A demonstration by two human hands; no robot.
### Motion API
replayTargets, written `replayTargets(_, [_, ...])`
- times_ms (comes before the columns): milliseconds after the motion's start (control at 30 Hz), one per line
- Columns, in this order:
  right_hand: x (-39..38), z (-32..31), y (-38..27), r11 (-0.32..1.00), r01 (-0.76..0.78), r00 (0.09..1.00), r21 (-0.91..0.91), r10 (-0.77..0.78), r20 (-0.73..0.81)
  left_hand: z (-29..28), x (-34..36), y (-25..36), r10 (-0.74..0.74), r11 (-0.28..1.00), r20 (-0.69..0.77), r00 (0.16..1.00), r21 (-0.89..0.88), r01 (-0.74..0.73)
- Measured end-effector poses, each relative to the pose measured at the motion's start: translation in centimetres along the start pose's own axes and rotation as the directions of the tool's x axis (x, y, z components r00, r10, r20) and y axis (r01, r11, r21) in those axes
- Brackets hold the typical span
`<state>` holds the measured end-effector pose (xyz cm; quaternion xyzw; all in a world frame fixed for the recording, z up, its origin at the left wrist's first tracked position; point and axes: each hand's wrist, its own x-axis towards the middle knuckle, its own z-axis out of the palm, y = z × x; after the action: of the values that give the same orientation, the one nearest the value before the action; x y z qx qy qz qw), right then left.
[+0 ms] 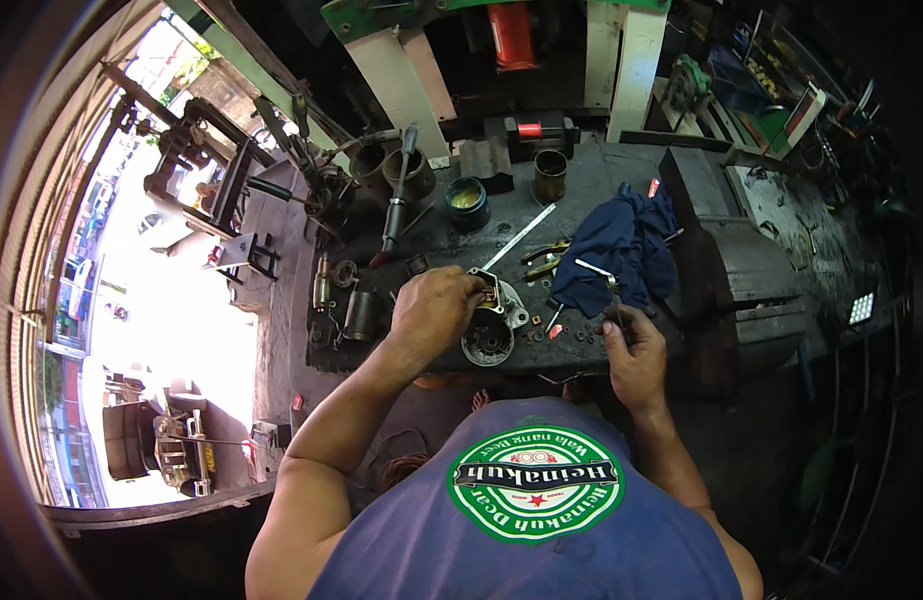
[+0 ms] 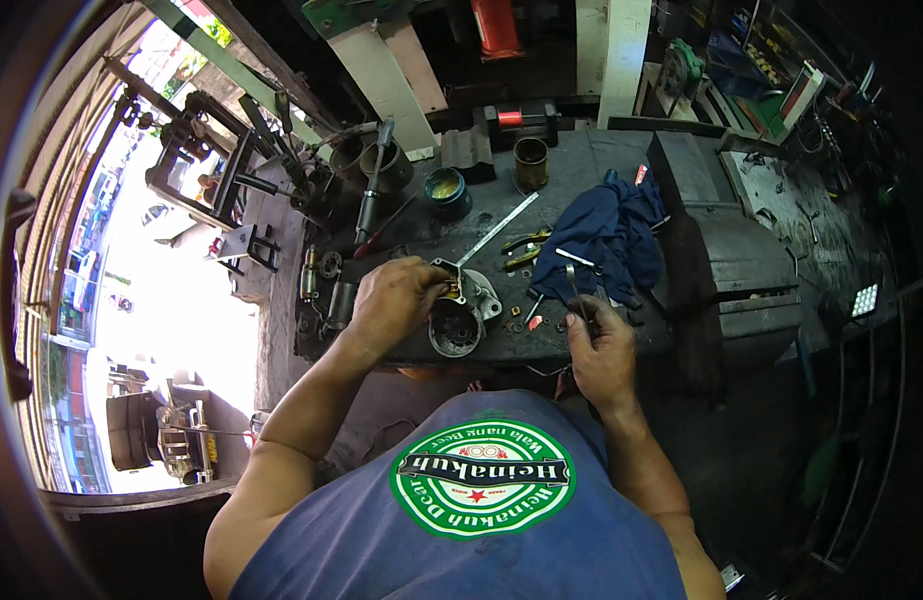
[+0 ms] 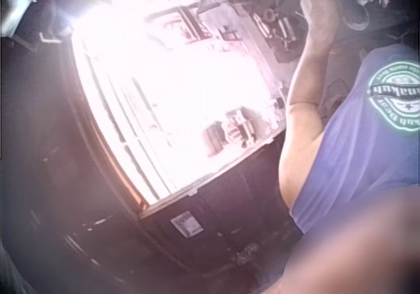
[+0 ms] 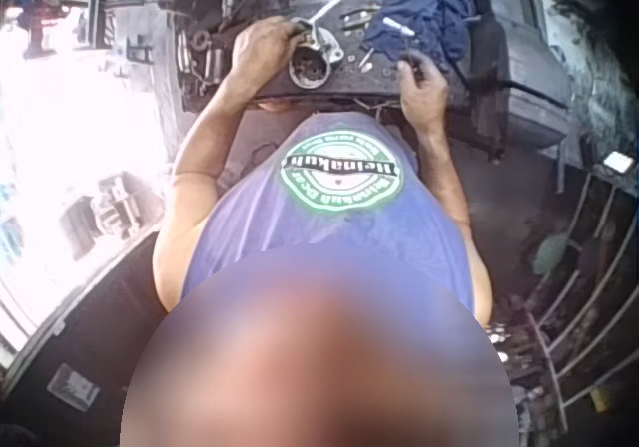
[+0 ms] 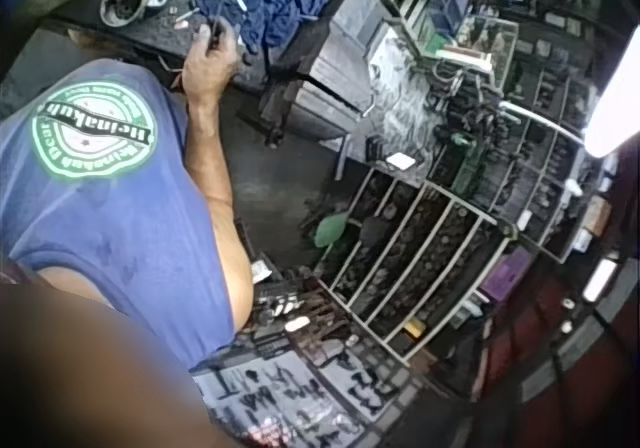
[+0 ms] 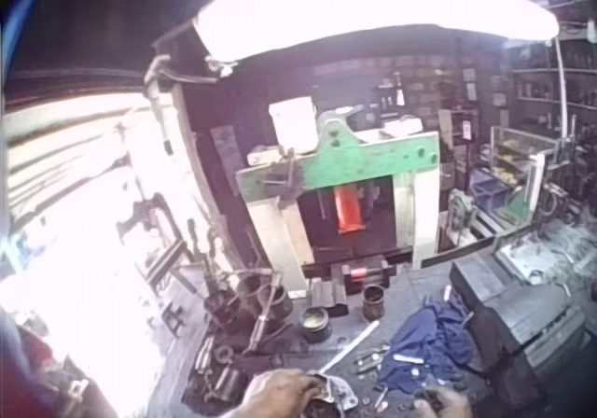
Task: The person disassembles a mechanical housing on a workbench, removes internal components, and uses a screwdriver to adjust or remove parts. They handle the housing and small metal pieces, occasionally wiping them with a cloth.
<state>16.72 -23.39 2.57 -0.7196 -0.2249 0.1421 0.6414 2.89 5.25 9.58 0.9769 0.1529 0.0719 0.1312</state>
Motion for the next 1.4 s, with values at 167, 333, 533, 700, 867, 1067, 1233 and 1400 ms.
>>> replayTargets(167, [0.4, 0.4, 0.0, 0.998, -0.047, 0.998, -0.031, 0.048, 0.046, -0.1, 0.1, 0.0, -0.017, 0.999, 0.034, 0.999, 0.037, 0.016])
replayTargets(333, [1.6, 2.7, -0.6, 0.976, -0.041, 0.969, -0.213, 0.090, 0.228, -0.3, 0.7, -0.2, 0.050, 0.994, 0.035, 0.998, 0.091, -0.053])
replayTargets(533, [1.9, 4.3, -2.1, 0.963, -0.014, 0.917, -0.269, 0.120, 0.381, -0.7, 0.8, -0.8, 0.061, 0.997, 0.073, 0.995, 0.038, -0.064])
replayTargets(700, [1.9, 4.8, -1.9, 0.965, 0.049, 0.934, -0.259, 0.047, 0.353, 0.0, 0.6, -1.0, 0.055, 0.993, 0.065, 0.996, 0.100, -0.061])
replayTargets(867, [1.3, 4.8, -0.7, 0.975, -0.130, 0.928, -0.179, 0.183, 0.325, 1.0, 0.5, -1.6, 0.083, 0.994, 0.020, 0.996, 0.063, -0.084])
replayTargets(1067, [0.9, 5.8, -1.2, 0.976, -0.053, 0.948, -0.209, 0.115, 0.296, 1.7, 0.3, -2.5, 0.180, 0.984, -0.056, 0.982, 0.022, -0.179])
replayTargets(1233, [0.9, 6.7, -1.5, 0.947, -0.055, 0.963, -0.316, 0.133, 0.234, 1.7, 0.5, -2.3, 0.166, 0.986, -0.064, 0.984, -0.001, -0.167])
replayTargets(1400, [0.7, 7.2, -1.5, 0.935, -0.042, 0.964, -0.351, 0.130, 0.231, 1.8, 1.0, -2.4, 0.187, 0.982, -0.029, 0.982, 0.040, -0.186])
